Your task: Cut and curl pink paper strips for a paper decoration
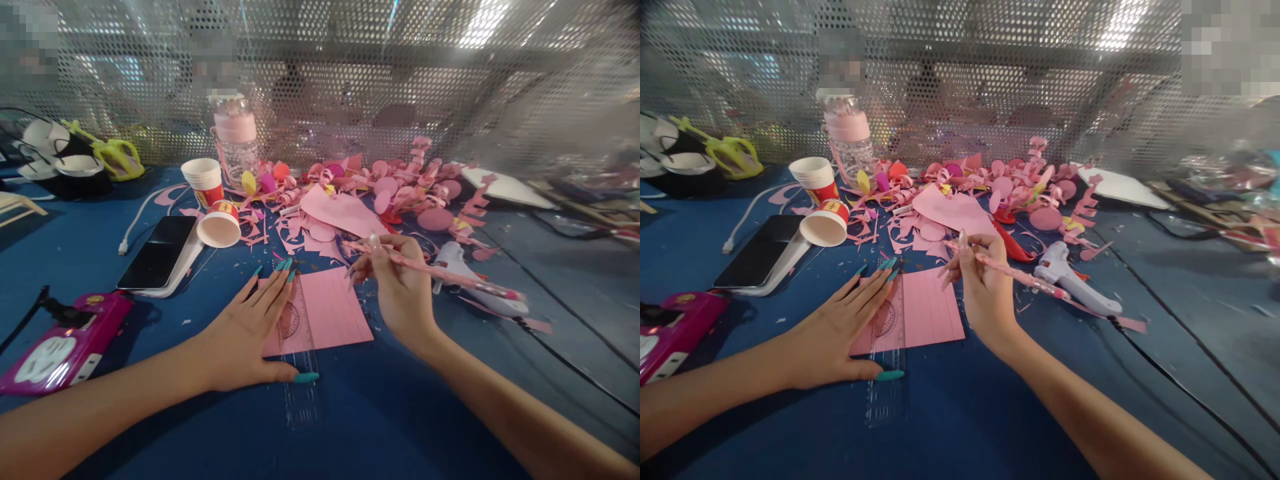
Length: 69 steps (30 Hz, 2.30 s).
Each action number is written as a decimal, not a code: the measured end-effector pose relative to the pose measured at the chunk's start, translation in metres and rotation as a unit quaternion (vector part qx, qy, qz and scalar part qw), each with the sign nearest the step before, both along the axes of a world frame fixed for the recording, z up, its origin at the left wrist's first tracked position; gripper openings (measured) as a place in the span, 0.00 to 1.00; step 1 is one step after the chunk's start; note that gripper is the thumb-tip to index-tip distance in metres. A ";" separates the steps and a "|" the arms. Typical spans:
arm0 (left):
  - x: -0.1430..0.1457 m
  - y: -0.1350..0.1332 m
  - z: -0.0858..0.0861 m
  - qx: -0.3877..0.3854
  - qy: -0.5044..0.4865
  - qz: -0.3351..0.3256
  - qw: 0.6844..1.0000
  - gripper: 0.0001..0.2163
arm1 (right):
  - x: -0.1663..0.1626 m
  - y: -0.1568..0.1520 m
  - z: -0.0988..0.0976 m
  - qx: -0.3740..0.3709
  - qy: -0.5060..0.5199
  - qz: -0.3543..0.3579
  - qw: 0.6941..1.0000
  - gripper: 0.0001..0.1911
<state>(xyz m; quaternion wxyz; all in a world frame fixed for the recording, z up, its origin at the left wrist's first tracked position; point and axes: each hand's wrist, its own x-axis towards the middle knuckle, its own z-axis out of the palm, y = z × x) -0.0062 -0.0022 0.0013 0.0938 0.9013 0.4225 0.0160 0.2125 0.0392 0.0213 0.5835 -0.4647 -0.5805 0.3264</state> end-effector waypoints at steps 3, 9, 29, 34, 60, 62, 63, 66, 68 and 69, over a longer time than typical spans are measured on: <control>0.000 0.000 0.000 0.010 -0.005 -0.006 1.000 0.47 | 0.000 -0.001 0.001 -0.008 -0.023 -0.008 1.000 0.09; 0.000 0.000 0.001 0.002 -0.004 -0.008 1.000 0.47 | 0.000 -0.002 0.004 0.012 -0.066 -0.007 0.998 0.10; 0.000 0.000 0.000 0.010 -0.014 -0.009 1.000 0.47 | -0.006 -0.012 -0.003 -0.055 -0.156 0.102 0.981 0.12; 0.000 0.000 0.000 0.010 -0.015 -0.008 1.000 0.47 | -0.008 -0.014 -0.004 -0.070 -0.162 0.148 0.973 0.15; -0.001 0.001 0.000 0.011 -0.006 -0.012 1.000 0.47 | -0.007 -0.019 0.003 -0.028 -0.299 0.209 0.931 0.13; 0.000 0.001 0.001 0.007 -0.002 -0.011 1.000 0.47 | -0.006 -0.020 0.005 -0.005 -0.317 0.213 0.924 0.12; 0.000 0.001 0.001 0.006 -0.001 -0.010 1.000 0.47 | -0.005 -0.021 0.006 0.009 -0.326 0.214 0.921 0.13; 0.000 0.001 0.001 0.009 -0.005 -0.011 1.000 0.47 | -0.004 -0.022 0.007 0.049 -0.345 0.221 0.911 0.13; 0.000 0.001 0.002 0.009 -0.008 -0.010 1.000 0.46 | -0.003 -0.023 0.008 0.079 -0.350 0.230 0.905 0.12; 0.000 0.001 0.002 0.008 -0.008 -0.009 1.000 0.46 | -0.003 -0.024 0.008 0.097 -0.348 0.237 0.902 0.12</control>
